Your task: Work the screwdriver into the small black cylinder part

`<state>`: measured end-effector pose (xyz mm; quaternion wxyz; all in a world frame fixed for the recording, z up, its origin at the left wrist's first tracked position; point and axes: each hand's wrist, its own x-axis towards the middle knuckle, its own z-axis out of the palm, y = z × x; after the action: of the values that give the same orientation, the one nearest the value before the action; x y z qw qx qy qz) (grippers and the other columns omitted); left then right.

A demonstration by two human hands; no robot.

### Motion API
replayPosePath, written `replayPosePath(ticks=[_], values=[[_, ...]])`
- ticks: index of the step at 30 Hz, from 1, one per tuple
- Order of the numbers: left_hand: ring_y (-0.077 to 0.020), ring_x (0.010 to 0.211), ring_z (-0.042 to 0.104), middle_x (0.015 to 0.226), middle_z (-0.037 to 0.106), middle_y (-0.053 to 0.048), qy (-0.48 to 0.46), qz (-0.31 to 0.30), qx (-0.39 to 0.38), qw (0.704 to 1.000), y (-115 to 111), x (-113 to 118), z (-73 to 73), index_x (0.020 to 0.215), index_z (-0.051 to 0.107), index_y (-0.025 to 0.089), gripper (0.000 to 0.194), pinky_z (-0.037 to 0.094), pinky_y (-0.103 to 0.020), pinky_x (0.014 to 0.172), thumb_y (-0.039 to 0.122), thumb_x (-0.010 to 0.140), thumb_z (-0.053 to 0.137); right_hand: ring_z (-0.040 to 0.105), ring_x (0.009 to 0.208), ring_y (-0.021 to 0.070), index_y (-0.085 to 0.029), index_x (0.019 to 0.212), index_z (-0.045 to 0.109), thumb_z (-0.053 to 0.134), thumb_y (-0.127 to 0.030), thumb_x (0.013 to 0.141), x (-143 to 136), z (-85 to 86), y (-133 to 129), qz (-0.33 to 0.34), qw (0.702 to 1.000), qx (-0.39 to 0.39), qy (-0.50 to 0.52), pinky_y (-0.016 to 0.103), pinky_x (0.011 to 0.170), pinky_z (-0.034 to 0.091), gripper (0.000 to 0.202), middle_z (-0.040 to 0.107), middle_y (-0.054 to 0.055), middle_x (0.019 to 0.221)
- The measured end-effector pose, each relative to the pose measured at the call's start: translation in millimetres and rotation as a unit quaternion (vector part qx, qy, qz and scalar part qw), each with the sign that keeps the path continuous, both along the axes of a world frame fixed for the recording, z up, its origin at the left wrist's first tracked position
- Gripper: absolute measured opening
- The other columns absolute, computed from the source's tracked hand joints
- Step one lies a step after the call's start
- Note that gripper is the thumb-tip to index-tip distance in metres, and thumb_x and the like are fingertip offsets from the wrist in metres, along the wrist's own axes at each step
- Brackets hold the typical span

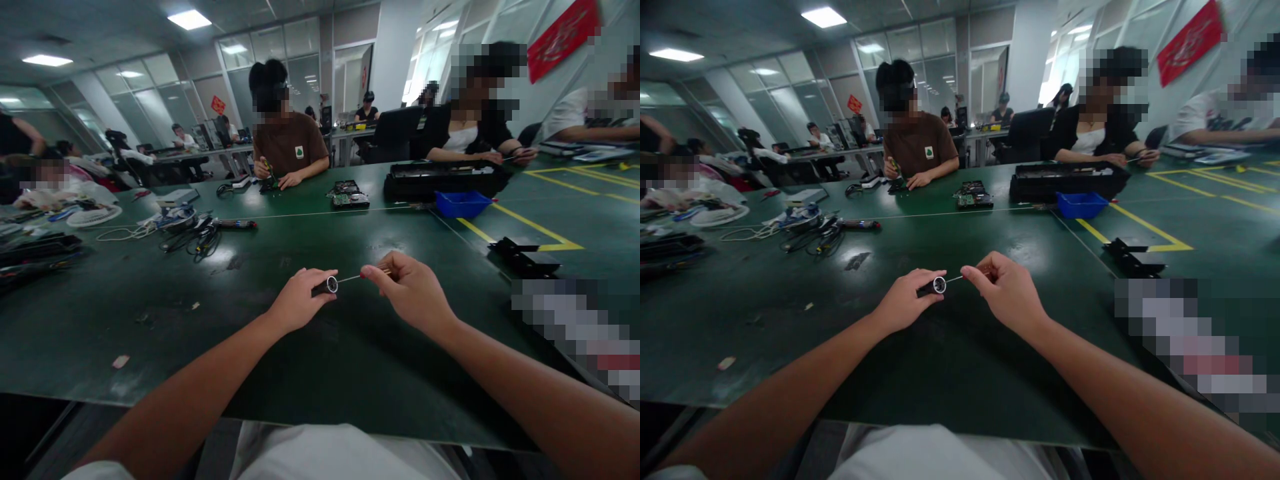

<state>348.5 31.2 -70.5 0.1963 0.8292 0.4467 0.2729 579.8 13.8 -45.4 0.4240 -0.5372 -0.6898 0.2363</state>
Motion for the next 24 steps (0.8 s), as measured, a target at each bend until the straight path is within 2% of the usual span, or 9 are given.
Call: replayPosePath(ticks=[3,5,9,11,15,17,21,24], values=[[-0.0236,0.114,0.060,0.124,0.068,-0.006,-0.002,-0.001,0.002,1.000,1.6,-1.6,-1.5,0.133,0.061,0.023,0.047,0.042,-0.042,0.103,0.019,0.087,0.072,0.066,0.067,0.0187,-0.021,0.097,0.061,0.059,-0.035,0.092,-0.1,1.4,-1.5,0.076,0.997,0.021,-0.018,0.031,0.061,0.047,0.015,0.070,0.002,0.077],[-0.0240,0.116,0.059,0.125,0.067,-0.006,-0.006,0.003,-0.001,1.000,2.2,-2.2,-2.4,0.131,0.063,0.022,0.046,0.042,-0.042,0.105,0.018,0.086,0.072,0.066,0.070,0.0190,-0.022,0.099,0.062,0.056,-0.034,0.094,0.1,1.8,-1.7,0.099,0.994,0.023,-0.043,0.032,0.063,0.047,0.015,0.070,0.002,0.079],[-0.0241,0.115,0.060,0.125,0.068,-0.006,-0.003,0.000,-0.008,1.000,1.3,-1.5,-1.9,0.132,0.062,0.023,0.047,0.044,-0.042,0.103,0.020,0.086,0.072,0.059,0.057,0.0177,-0.022,0.092,0.067,0.042,-0.045,0.101,0.8,1.8,-0.9,0.071,0.995,-0.002,-0.072,0.031,0.055,0.041,0.035,0.061,-0.001,0.062],[-0.0243,0.115,0.060,0.124,0.068,-0.006,-0.002,-0.002,-0.009,1.000,0.6,-1.1,-1.3,0.132,0.062,0.023,0.047,0.044,-0.042,0.103,0.020,0.086,0.072,0.059,0.058,0.0174,-0.022,0.098,0.067,0.040,-0.042,0.101,0.7,1.8,-0.7,0.064,0.995,0.005,-0.072,0.031,0.054,0.041,0.034,0.065,0.001,0.068],[-0.0232,0.115,0.061,0.124,0.068,-0.006,-0.018,0.003,-0.011,1.000,1.3,-2.0,-1.2,0.130,0.064,0.022,0.046,0.045,-0.039,0.104,0.018,0.085,0.072,0.061,0.065,0.0179,-0.021,0.122,0.058,0.046,-0.033,0.099,0.1,0.8,-2.0,0.099,0.992,0.024,-0.076,0.031,0.059,0.044,0.028,0.069,0.003,0.082],[-0.0222,0.114,0.062,0.124,0.068,-0.006,-0.025,0.010,-0.011,1.000,2.1,-3.0,-1.7,0.130,0.064,0.021,0.046,0.046,-0.036,0.103,0.018,0.085,0.072,0.062,0.069,0.0183,-0.022,0.122,0.058,0.046,-0.034,0.100,0.2,-1.1,-2.2,0.118,0.990,0.022,-0.071,0.031,0.061,0.045,0.028,0.067,0.002,0.082],[-0.0211,0.115,0.062,0.125,0.067,-0.005,-0.031,0.012,-0.006,0.999,3.0,-4.6,-3.8,0.132,0.062,0.022,0.048,0.046,-0.035,0.103,0.019,0.085,0.072,0.060,0.064,0.0168,-0.024,0.106,0.066,0.036,-0.042,0.104,0.2,-4.7,-1.4,0.128,0.990,-0.007,-0.055,0.031,0.060,0.044,0.035,0.066,0.001,0.079],[-0.0215,0.116,0.062,0.125,0.067,-0.005,-0.032,0.007,-0.003,0.999,3.7,-5.1,-5.5,0.132,0.062,0.023,0.048,0.046,-0.036,0.104,0.021,0.086,0.072,0.060,0.063,0.0171,-0.023,0.117,0.061,0.040,-0.039,0.103,-0.4,-4.2,-2.0,0.109,0.992,0.003,-0.064,0.032,0.060,0.044,0.031,0.068,0.003,0.084]])
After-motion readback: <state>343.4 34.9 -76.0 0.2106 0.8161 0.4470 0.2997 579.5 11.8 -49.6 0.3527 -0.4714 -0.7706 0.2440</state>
